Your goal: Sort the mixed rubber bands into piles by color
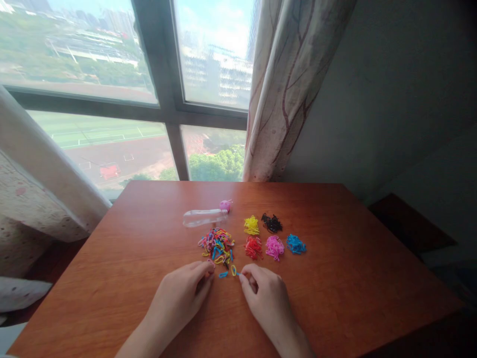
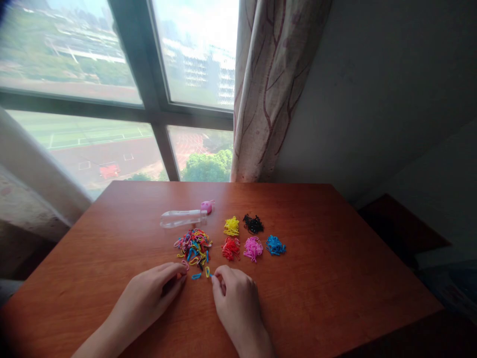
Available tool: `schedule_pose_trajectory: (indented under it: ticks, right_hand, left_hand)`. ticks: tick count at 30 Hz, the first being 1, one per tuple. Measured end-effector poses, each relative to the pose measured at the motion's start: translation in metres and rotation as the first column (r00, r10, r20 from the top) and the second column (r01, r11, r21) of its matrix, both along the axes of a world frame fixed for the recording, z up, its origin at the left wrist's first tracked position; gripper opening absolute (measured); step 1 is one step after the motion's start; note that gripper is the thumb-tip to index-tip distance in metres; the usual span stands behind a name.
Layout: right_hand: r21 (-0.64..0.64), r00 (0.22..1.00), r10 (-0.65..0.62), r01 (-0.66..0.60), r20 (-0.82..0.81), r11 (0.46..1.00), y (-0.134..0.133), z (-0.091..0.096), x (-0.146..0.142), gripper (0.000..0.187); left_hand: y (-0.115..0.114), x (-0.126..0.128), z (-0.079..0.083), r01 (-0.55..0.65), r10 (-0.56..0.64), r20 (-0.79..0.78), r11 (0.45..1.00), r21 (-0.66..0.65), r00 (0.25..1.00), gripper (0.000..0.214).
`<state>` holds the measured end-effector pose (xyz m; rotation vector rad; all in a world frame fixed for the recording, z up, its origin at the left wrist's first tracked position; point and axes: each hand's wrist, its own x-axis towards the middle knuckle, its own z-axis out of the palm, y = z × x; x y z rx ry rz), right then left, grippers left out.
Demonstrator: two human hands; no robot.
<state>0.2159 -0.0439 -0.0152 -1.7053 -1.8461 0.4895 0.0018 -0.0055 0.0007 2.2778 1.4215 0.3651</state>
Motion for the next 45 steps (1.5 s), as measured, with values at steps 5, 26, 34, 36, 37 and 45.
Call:
schedule_pose_trajectory:
  ticks: [5, 26, 34, 36, 37, 45]
  right_hand:
    - [-0.01, 0.994, 0.012, -0.011, 0.108, 1.0, -0.001, 0.004, 0.008, 0.011]
    - [-0.06, 0.987, 0.03, -0.021, 0.157, 0.998, 0.004, 0.01, 0.005, 0.012]
    - [-0.039, 0.994, 0.022, -0.018, 0.103, 0.999, 0.003, 0.016, 0.01, 0.012]
    - [-0.044, 0.998, 0.03, -0.028, 0.052, 0.999, 0.003, 0.016, 0.01, 0.01]
    - [-0.046, 0.998, 0.034, -0.032, 0.043, 0.998, 0.003, 0.015, 0.009, 0.01]
    - [0.032, 0.994, 0.005, -0.009, 0.112, 0.999, 0.003, 0.006, 0.016, 0.011]
  left_hand:
    - [0.0, -0.001, -0.003, -0.003, 0.003, -0.013, 1.0, -0.021, 1.0, 0.022]
    - [0.0, -0.001, -0.003, -0.003, 0.003, -0.001, 1.0, 0.018, 1.0, 0.022]
    - [0.0, -0.001, -0.003, -0.001, 0.001, -0.016, 1.0, 0.006, 1.0, 0.022]
    - [0.0, -0.001, -0.003, -0.003, 0.003, -0.02, 1.0, 0.008, 1.0, 0.022]
    - [0.0, -0.001, -0.003, -0.003, 0.003, -0.019, 1.0, 0.008, 1.0, 0.021]
    - [-0.001, -0.002, -0.001, -0.004, 0.004, -0.002, 1.0, -0.002, 1.0, 0.021]
